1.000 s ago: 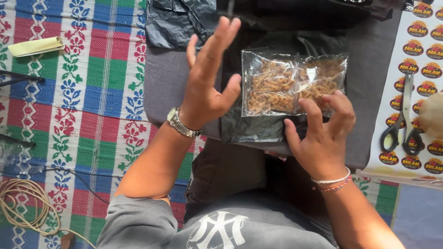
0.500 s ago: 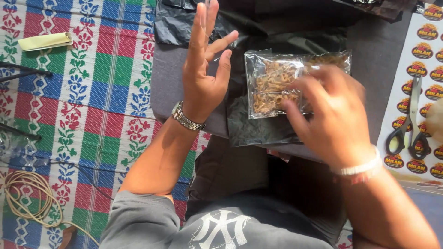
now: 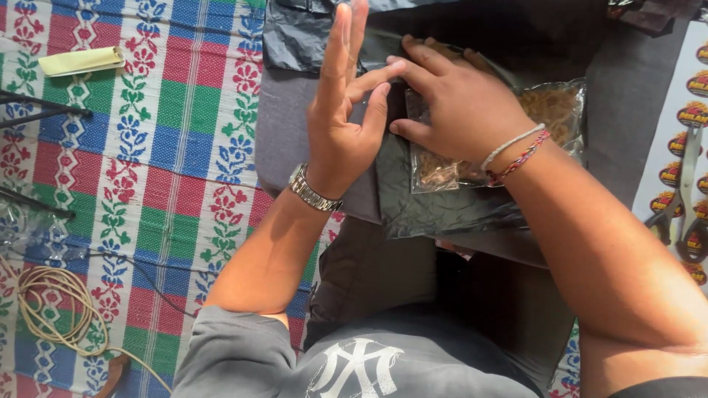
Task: Packaging a small bag of snacks into a black shipping bag and sealing it with tape.
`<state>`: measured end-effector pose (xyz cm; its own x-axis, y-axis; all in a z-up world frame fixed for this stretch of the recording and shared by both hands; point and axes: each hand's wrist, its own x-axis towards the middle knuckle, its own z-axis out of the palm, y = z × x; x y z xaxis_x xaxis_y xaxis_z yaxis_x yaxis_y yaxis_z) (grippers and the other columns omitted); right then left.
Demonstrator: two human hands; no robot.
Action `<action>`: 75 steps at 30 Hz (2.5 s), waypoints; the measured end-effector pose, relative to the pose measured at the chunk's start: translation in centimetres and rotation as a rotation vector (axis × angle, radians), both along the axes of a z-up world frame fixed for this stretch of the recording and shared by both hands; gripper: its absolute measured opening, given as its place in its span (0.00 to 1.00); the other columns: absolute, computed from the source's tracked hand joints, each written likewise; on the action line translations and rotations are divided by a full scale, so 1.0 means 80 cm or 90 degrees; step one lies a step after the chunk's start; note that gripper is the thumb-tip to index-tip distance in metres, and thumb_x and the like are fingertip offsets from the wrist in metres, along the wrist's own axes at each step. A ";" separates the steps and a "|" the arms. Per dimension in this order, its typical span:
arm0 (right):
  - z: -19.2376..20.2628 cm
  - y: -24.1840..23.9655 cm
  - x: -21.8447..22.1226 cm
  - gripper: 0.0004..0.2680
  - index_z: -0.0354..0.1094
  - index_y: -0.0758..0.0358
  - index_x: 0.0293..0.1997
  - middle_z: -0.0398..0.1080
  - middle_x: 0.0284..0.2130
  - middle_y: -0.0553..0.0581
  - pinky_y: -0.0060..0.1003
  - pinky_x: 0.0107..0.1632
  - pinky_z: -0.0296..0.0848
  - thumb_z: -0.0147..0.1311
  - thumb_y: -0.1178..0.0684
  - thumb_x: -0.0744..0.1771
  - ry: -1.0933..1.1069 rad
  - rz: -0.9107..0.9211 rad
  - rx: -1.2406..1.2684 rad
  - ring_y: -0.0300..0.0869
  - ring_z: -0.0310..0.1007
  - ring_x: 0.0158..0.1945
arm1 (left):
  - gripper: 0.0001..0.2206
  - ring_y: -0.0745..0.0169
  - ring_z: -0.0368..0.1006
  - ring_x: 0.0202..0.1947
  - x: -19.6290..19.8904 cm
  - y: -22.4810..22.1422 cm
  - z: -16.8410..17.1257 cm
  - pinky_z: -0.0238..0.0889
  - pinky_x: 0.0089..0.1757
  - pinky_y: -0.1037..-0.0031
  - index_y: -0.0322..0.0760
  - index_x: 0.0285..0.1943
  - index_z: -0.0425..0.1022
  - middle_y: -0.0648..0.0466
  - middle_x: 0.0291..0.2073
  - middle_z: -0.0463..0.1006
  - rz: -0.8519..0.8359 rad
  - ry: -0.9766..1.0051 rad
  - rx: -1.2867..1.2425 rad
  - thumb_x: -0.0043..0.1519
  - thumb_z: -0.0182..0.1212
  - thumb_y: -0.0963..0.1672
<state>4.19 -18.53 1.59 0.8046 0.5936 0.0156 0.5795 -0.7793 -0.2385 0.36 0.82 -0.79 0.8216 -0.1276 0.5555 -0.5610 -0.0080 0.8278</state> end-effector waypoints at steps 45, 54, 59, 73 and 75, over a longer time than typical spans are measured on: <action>0.042 -0.155 -0.184 0.29 0.64 0.63 0.65 0.62 0.61 0.72 0.54 0.64 0.66 0.73 0.49 0.58 -0.024 -0.195 0.134 0.64 0.63 0.66 | 0.50 0.32 0.16 0.85 0.009 0.000 -0.018 0.29 0.73 0.15 0.71 0.88 0.43 0.52 0.85 0.21 0.087 -0.141 0.632 0.64 0.77 0.68; 0.001 -0.154 -0.163 0.24 0.71 0.60 0.64 0.57 0.66 0.77 0.69 0.76 0.48 0.74 0.50 0.62 -0.118 -0.190 0.216 0.76 0.51 0.73 | 0.59 0.34 0.21 0.83 0.007 -0.006 0.001 0.27 0.68 0.18 0.61 0.86 0.32 0.54 0.86 0.34 0.095 -0.074 0.750 0.60 0.84 0.61; -0.005 -0.139 -0.172 0.22 0.68 0.54 0.69 0.52 0.72 0.76 0.70 0.71 0.52 0.67 0.47 0.66 -0.099 -0.275 0.177 0.76 0.44 0.76 | 0.59 0.35 0.23 0.84 0.006 -0.005 0.002 0.28 0.68 0.19 0.61 0.86 0.33 0.55 0.85 0.33 0.095 -0.064 0.758 0.60 0.85 0.62; -0.015 -0.129 -0.226 0.29 0.60 0.56 0.75 0.50 0.76 0.68 0.72 0.73 0.23 0.53 0.28 0.70 -0.183 -0.178 0.098 0.65 0.36 0.79 | 0.51 0.44 0.26 0.82 0.005 -0.005 0.002 0.20 0.64 0.19 0.57 0.84 0.38 0.66 0.81 0.59 0.067 -0.118 0.626 0.58 0.78 0.53; -0.022 -0.117 -0.248 0.30 0.66 0.57 0.70 0.60 0.71 0.63 0.66 0.75 0.29 0.64 0.29 0.65 -0.197 -0.098 0.077 0.56 0.52 0.77 | 0.44 0.50 0.30 0.83 0.005 -0.008 0.003 0.20 0.66 0.24 0.55 0.84 0.37 0.62 0.74 0.73 0.082 -0.209 0.556 0.64 0.66 0.52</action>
